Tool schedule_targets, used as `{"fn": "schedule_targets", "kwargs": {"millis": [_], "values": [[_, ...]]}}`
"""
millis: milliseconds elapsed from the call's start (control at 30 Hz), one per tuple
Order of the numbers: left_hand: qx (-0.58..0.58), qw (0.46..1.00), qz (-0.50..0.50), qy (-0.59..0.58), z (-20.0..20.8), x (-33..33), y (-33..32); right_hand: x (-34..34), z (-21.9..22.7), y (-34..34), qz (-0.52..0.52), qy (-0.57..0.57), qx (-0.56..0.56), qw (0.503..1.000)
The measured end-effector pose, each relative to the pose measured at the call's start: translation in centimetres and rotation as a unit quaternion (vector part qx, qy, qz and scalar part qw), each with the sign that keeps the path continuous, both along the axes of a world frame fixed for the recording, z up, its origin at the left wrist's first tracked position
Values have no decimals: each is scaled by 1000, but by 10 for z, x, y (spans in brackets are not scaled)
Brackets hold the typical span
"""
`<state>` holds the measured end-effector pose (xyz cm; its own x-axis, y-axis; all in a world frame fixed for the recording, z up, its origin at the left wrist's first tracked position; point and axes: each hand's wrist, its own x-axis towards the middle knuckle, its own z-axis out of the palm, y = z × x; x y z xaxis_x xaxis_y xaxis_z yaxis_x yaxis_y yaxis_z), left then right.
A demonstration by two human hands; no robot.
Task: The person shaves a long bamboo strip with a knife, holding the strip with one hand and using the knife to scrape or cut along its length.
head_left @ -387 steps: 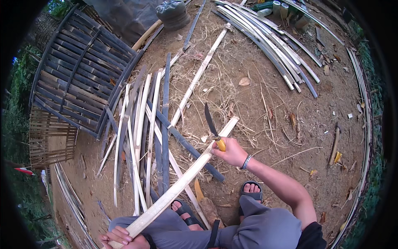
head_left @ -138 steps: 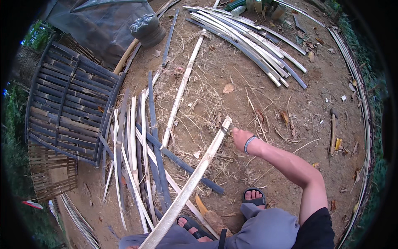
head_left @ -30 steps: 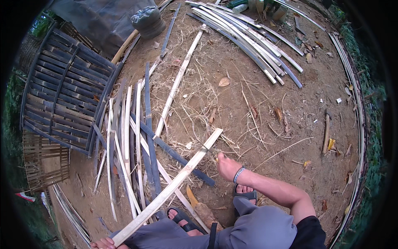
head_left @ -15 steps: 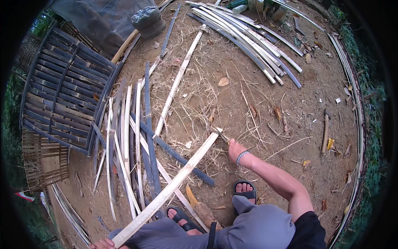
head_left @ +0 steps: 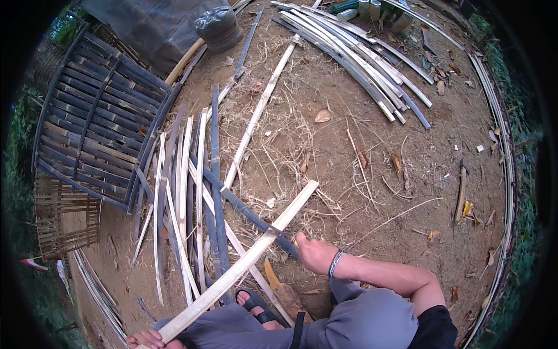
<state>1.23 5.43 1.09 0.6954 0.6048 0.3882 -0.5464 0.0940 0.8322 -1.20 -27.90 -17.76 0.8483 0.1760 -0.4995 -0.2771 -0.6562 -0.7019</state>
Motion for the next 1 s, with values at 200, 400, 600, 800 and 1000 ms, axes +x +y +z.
{"fn": "schedule_targets", "kwargs": {"millis": [200, 400, 600, 800, 1000], "values": [[0, 1000, -2, -5, 4, 2, -18, 2, -100, -61, -140, -47, -144, 979], [-37, 999, -22, -18, 2, -2, -5, -6, -43, -13, -67, -18, -25, 997], [-14, 995, -88, -38, 4, -8, -10, 0, -94, -51, -162, -50, -102, 980], [-17, 999, -38, -33, -2, -3, 0, 8, -83, -47, -106, -17, -103, 989], [-17, 1000, -3, -11, 5, -5, -8, 14, -70, -42, -100, -12, -73, 992]]}}
